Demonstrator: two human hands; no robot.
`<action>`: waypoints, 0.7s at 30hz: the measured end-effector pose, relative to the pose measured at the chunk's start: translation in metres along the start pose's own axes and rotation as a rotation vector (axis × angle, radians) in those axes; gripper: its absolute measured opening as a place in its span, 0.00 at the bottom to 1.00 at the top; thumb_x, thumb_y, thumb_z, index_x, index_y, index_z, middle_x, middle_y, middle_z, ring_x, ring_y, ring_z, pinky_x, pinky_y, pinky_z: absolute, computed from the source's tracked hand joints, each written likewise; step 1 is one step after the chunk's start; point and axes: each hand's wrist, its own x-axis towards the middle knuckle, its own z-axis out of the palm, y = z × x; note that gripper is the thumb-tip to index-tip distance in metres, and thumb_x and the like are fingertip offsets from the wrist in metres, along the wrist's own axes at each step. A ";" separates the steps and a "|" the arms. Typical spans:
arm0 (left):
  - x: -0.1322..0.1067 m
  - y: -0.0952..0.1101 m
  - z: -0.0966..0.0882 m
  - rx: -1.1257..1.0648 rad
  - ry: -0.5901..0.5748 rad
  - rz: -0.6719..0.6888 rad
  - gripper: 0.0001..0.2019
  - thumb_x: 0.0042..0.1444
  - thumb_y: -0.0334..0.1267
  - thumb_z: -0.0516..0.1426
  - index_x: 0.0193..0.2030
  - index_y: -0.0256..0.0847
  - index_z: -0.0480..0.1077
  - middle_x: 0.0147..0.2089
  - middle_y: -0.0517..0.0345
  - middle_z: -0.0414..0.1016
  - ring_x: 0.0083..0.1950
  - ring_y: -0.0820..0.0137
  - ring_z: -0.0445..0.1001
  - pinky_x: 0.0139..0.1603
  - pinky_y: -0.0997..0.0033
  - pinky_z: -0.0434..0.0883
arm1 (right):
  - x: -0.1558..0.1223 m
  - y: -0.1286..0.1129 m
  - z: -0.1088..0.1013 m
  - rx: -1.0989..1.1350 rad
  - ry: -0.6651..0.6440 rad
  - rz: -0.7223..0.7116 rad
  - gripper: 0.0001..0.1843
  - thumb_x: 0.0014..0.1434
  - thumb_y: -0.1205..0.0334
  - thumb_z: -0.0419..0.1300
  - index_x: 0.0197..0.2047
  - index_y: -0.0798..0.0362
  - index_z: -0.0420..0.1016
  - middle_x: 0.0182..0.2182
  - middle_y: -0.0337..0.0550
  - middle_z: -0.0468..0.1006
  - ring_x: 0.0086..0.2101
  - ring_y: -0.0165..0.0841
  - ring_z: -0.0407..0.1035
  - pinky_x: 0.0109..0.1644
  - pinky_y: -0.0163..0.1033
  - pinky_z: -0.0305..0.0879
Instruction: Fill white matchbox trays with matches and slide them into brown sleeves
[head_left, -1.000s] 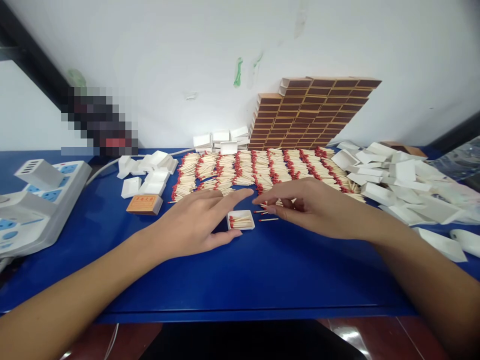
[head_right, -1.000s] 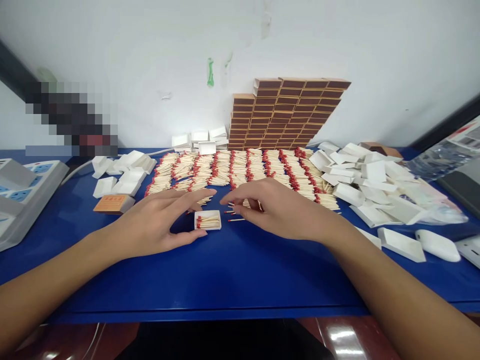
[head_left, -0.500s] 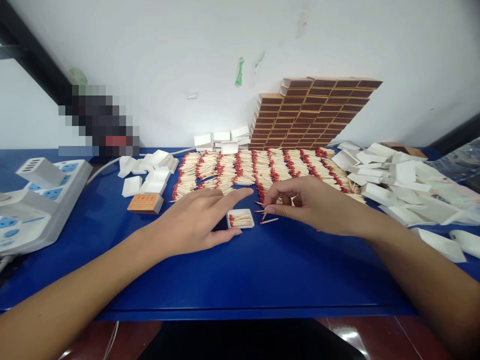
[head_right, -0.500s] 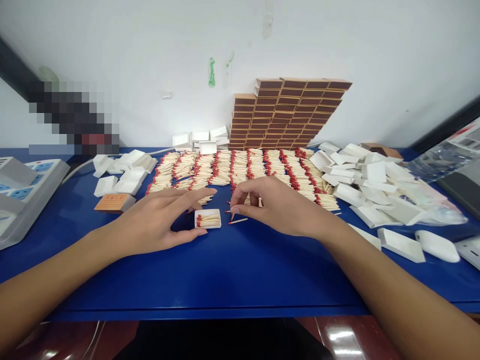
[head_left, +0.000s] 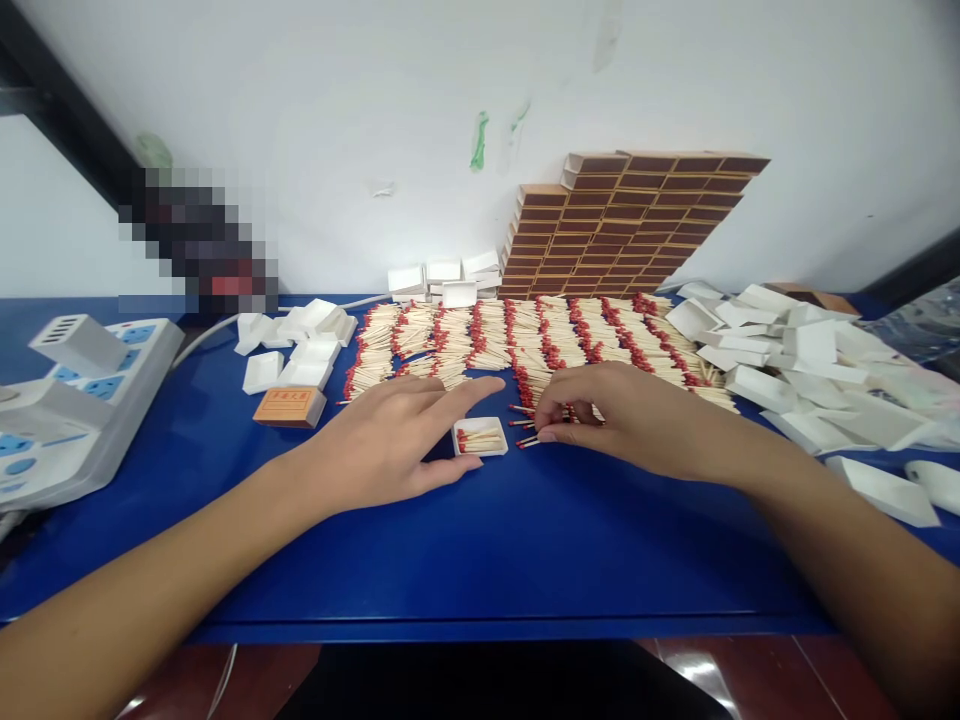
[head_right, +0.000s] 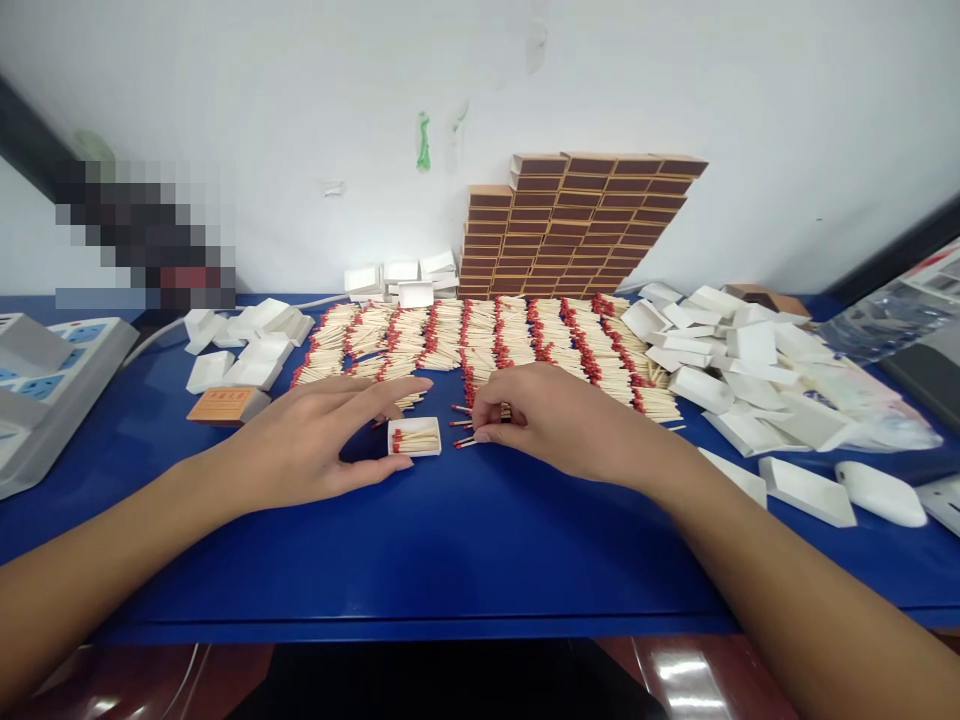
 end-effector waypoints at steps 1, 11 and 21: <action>0.000 0.000 0.000 0.002 0.001 0.002 0.31 0.68 0.46 0.61 0.73 0.46 0.57 0.51 0.53 0.82 0.54 0.58 0.81 0.54 0.57 0.76 | 0.000 0.001 0.000 -0.006 -0.008 -0.010 0.09 0.68 0.54 0.61 0.41 0.47 0.82 0.41 0.41 0.84 0.38 0.36 0.75 0.41 0.40 0.66; 0.000 0.001 0.000 0.011 0.013 0.002 0.30 0.68 0.46 0.61 0.73 0.45 0.59 0.51 0.52 0.83 0.54 0.58 0.81 0.55 0.58 0.76 | -0.003 0.002 0.000 -0.019 -0.070 0.007 0.08 0.66 0.56 0.61 0.37 0.48 0.78 0.38 0.42 0.81 0.36 0.35 0.72 0.38 0.40 0.63; 0.001 0.007 0.001 -0.034 0.030 0.024 0.31 0.68 0.47 0.61 0.73 0.45 0.57 0.50 0.52 0.82 0.50 0.60 0.81 0.52 0.62 0.76 | 0.002 -0.023 0.014 0.070 0.133 -0.027 0.10 0.69 0.53 0.61 0.40 0.49 0.76 0.35 0.41 0.79 0.34 0.34 0.70 0.38 0.39 0.61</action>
